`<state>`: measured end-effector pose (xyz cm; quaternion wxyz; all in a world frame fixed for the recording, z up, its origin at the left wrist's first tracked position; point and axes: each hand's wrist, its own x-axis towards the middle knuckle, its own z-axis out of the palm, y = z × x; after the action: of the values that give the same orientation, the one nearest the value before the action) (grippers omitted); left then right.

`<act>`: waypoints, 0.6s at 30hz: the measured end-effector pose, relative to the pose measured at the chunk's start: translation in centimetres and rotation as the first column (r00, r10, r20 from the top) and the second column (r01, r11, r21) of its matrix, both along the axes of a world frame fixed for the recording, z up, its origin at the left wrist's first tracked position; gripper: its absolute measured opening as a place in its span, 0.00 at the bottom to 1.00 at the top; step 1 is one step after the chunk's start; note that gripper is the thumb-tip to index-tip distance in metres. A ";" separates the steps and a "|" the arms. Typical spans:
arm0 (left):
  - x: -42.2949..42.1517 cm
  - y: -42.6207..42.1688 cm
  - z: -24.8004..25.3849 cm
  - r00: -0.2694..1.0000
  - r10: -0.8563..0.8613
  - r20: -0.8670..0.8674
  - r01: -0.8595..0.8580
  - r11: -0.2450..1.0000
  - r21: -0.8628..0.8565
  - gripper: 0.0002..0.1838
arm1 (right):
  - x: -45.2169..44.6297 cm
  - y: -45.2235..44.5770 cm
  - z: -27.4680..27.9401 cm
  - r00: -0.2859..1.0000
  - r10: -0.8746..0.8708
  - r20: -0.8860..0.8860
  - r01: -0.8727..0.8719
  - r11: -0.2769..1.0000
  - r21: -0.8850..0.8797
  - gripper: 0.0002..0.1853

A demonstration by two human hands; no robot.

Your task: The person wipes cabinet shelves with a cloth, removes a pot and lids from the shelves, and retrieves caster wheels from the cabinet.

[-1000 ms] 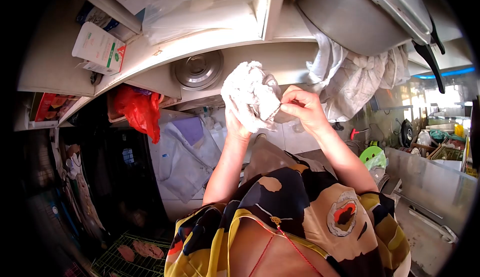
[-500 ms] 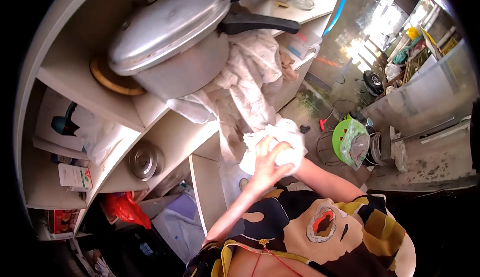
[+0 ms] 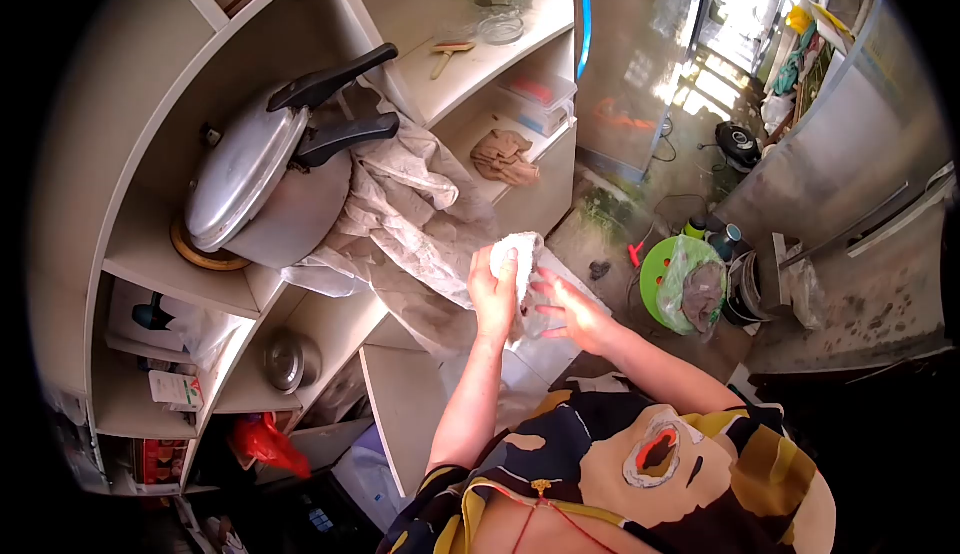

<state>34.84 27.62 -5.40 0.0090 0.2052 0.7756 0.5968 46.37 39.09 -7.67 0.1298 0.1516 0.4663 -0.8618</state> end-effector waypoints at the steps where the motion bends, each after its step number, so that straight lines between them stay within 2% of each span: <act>1: 0.5 0.6 0.0 1.000 0.001 -0.003 -0.001 1.000 -0.007 0.15 | -0.1 0.8 0.4 0.994 -0.111 0.020 0.111 0.993 -0.041 0.43; 2: 1.3 1.3 -0.1 1.000 -0.025 0.000 0.025 0.999 0.049 0.16 | -0.4 1.0 0.7 0.961 -0.255 0.108 0.265 0.960 -0.090 0.37; 3: 2.2 2.1 -0.3 0.999 -0.052 0.003 0.051 0.993 0.102 0.16 | -0.8 0.8 0.6 0.962 -0.251 0.109 0.262 0.960 -0.098 0.37; 4: 3.3 2.9 0.0 0.951 -0.177 -0.252 0.167 0.984 -0.062 0.18 | -1.3 0.4 0.2 0.962 -0.268 0.048 0.268 0.901 -0.342 0.31; 5: 4.9 4.0 1.3 0.926 -0.200 -0.321 0.145 0.972 -0.187 0.19 | -1.4 0.1 0.4 0.955 -0.297 0.000 0.245 0.788 -0.565 0.27; 6: 5.2 4.2 2.5 0.933 -0.229 -0.277 0.175 0.963 -0.205 0.20 | -1.4 0.5 1.1 0.954 -0.301 -0.008 0.235 0.761 -0.604 0.20; 8: 4.5 4.6 3.0 0.935 -0.268 -0.233 0.216 0.950 -0.225 0.21 | -2.0 1.3 0.9 0.958 -0.288 0.004 0.223 0.734 -0.641 0.21; 9: 4.2 4.7 2.8 0.908 -0.302 -0.290 0.204 0.925 -0.321 0.21 | -2.3 1.7 0.7 0.963 -0.270 0.015 0.210 0.712 -0.670 0.21; 10: 4.0 4.8 2.6 0.871 -0.352 -0.341 0.196 0.888 -0.416 0.22 | -3.0 2.0 0.7 0.958 -0.286 0.023 0.227 0.703 -0.675 0.21; 13: 2.0 4.1 -0.3 0.809 -0.479 -0.340 0.260 0.811 -0.525 0.25 | -2.3 3.5 -0.4 0.944 -0.319 0.084 0.311 0.777 -0.547 0.21; 15: 1.0 3.6 -1.4 0.798 -0.581 -0.161 0.478 0.773 -0.417 0.29 | -2.9 3.7 -3.8 0.915 -0.402 0.031 0.367 0.798 -0.477 0.20; 17: 0.3 2.8 -0.6 0.796 -0.603 -0.053 0.571 0.776 -0.268 0.32 | -3.2 4.7 -5.3 0.937 -0.348 -0.042 0.304 0.866 -0.396 0.21; 18: -0.3 2.1 -1.0 0.807 -0.590 0.024 0.579 0.782 -0.232 0.32 | -3.2 4.9 -5.5 0.928 -0.372 -0.034 0.329 0.858 -0.394 0.21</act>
<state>34.51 29.74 -6.39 0.1976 0.4475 0.7370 0.4664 43.16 43.95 -13.14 -0.0282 0.1585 0.2606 -0.9519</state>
